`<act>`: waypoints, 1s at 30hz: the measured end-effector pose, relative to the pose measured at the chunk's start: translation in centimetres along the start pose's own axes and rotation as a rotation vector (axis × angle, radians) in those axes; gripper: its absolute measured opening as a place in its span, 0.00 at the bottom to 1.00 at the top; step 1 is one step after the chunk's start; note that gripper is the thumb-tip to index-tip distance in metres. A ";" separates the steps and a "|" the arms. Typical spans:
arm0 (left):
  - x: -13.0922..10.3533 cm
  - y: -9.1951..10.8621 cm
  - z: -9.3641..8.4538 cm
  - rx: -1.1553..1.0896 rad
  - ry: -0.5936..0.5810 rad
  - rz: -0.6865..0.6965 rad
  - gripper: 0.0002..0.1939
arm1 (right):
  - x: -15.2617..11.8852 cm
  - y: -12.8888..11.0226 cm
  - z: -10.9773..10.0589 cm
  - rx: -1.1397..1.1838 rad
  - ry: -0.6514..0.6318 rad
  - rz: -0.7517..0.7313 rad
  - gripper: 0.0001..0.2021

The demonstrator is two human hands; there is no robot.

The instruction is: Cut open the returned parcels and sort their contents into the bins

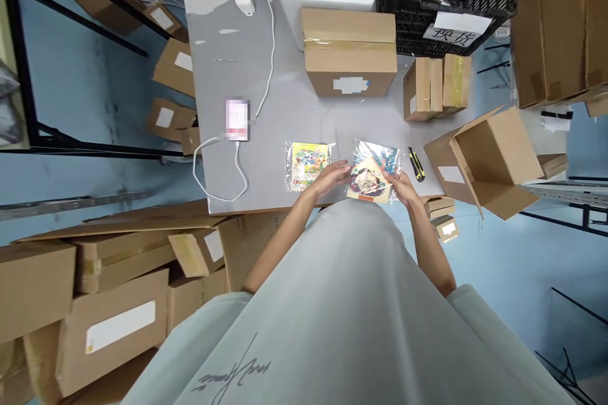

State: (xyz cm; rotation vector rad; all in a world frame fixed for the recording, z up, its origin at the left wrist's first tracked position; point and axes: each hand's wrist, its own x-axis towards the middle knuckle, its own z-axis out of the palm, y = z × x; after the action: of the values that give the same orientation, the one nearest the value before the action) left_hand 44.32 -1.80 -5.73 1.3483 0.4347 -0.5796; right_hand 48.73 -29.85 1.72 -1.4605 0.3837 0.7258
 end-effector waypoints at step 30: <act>-7.5 5.3 4.1 -0.109 0.391 0.386 0.24 | 0.0 -2.8 11.5 -0.733 -0.013 -0.888 0.18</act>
State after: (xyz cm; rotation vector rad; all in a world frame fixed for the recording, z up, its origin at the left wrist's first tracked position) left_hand 41.57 -4.18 3.64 1.3959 0.4964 0.0294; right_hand 48.40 -18.47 5.03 -2.0674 -0.5997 0.1277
